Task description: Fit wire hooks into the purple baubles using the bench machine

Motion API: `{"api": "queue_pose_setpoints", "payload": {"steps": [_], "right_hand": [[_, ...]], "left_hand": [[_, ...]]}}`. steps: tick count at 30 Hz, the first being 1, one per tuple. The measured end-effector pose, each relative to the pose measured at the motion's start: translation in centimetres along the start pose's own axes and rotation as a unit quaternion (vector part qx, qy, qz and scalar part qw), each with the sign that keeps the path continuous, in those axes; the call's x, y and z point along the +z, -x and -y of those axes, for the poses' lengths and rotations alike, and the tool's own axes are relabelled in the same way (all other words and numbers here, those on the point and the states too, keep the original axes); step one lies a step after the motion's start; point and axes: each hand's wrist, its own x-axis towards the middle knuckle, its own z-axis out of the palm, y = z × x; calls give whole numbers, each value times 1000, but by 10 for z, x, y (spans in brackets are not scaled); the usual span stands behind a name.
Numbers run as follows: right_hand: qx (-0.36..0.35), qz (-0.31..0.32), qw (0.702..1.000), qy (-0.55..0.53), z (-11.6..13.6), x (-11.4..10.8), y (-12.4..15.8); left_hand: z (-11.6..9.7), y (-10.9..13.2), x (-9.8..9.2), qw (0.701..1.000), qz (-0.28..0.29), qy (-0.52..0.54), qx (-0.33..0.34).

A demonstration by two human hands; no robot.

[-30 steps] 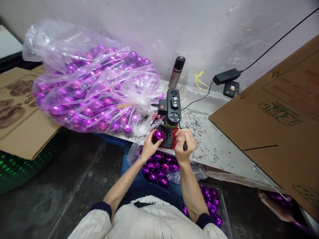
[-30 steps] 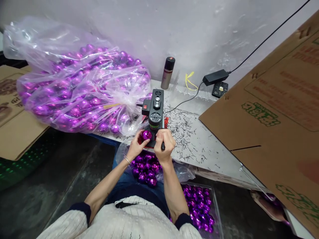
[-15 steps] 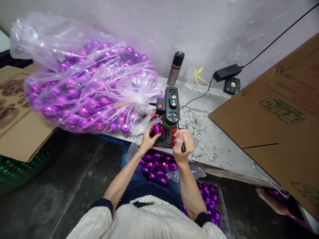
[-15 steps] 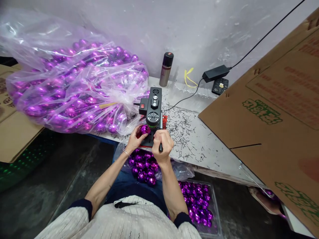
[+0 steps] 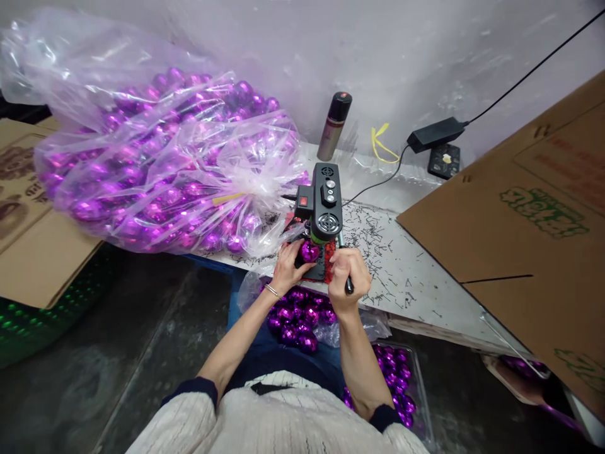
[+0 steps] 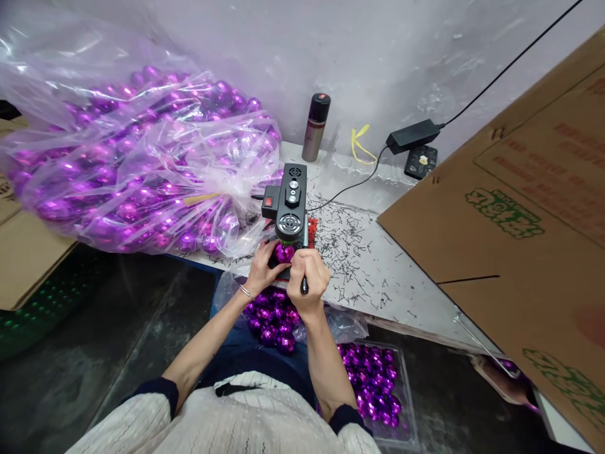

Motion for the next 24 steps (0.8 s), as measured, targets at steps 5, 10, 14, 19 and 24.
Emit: {"api": "queue_pose_setpoints", "payload": {"steps": [5, 10, 14, 19, 24], "right_hand": [[-10, 4, 1000, 11, -1, 0, 2], [-2, -3, 1000, 4, -2, 0, 4], [6, -7, 1000, 1, -4, 1, 9], [11, -24, 1000, -3, -14, 8, 27], [-16, -36, 999, -20, -26, 14, 38]], "left_hand": [[3, -5, -4, 999, 33, 19, 14], [6, -5, -2, 998, 45, 37, -14], [8, -3, 1, 998, 44, 48, -23], [11, -2, 2, 998, 40, 55, -13], [12, -1, 3, 998, 34, 56, -7]]}}
